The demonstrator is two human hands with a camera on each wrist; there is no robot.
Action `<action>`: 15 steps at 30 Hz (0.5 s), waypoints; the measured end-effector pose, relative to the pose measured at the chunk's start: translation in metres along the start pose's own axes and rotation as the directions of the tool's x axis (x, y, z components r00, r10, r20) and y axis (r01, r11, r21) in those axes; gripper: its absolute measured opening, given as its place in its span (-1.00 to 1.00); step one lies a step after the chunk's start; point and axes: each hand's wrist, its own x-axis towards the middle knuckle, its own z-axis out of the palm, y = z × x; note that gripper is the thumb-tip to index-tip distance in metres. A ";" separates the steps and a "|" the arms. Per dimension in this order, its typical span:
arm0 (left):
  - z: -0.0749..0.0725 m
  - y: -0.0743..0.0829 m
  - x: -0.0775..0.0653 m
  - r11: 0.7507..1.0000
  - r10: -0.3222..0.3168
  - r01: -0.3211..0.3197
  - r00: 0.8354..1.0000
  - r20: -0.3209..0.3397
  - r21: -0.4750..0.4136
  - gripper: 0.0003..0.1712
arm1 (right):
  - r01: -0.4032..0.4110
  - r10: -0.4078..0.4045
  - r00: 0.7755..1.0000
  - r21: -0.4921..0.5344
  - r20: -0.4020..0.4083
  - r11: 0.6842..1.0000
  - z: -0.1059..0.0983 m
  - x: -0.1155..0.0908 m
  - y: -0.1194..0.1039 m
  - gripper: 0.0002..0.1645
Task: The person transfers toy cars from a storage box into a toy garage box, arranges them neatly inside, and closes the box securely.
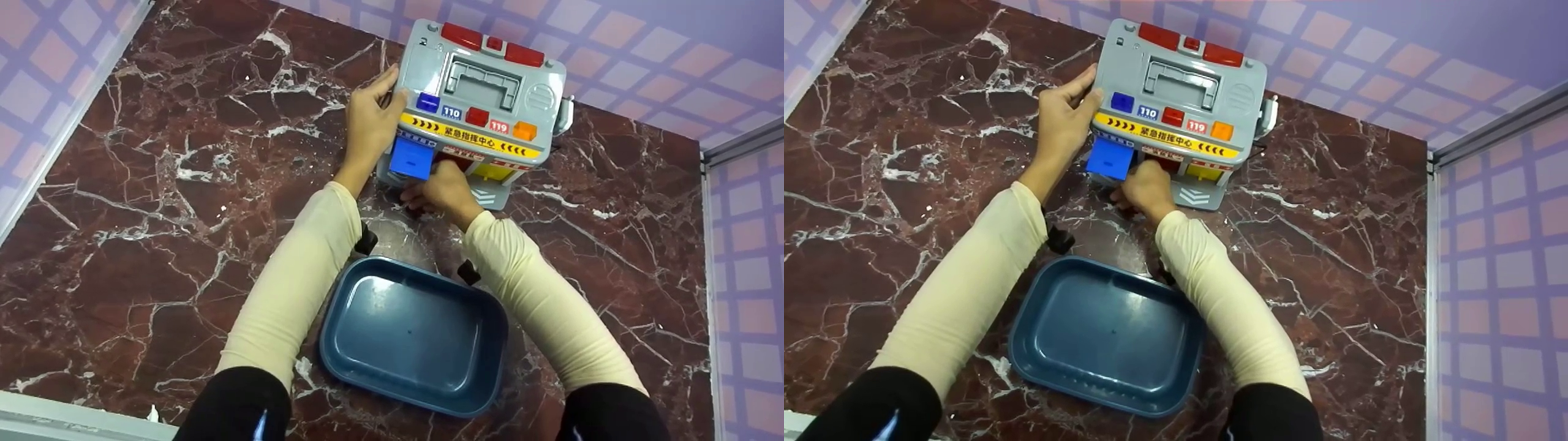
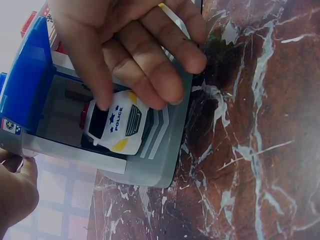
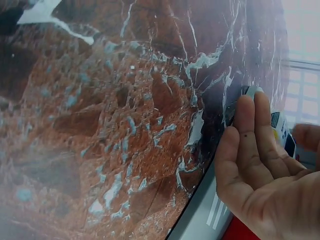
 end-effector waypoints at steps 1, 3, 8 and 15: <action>0.000 0.000 0.000 1.000 -0.002 0.002 1.000 -0.001 0.000 -0.54 | -0.002 0.002 1.000 -0.022 -0.005 1.000 0.001 0.001 0.000 -0.70; 0.000 -0.001 0.000 1.000 -0.006 0.006 1.000 0.000 -0.003 -0.54 | -0.009 0.008 1.000 -0.065 -0.019 0.998 0.002 0.003 0.001 -0.75; 0.000 -0.001 0.000 1.000 0.017 -0.017 1.000 -0.001 0.001 -0.55 | -0.011 0.003 0.998 -0.118 -0.063 0.993 0.004 0.008 0.003 -0.81; -0.001 0.000 0.000 0.999 0.030 -0.030 1.000 -0.004 0.014 -0.55 | -0.016 0.002 0.995 -0.141 -0.099 0.990 0.004 0.009 0.003 -0.79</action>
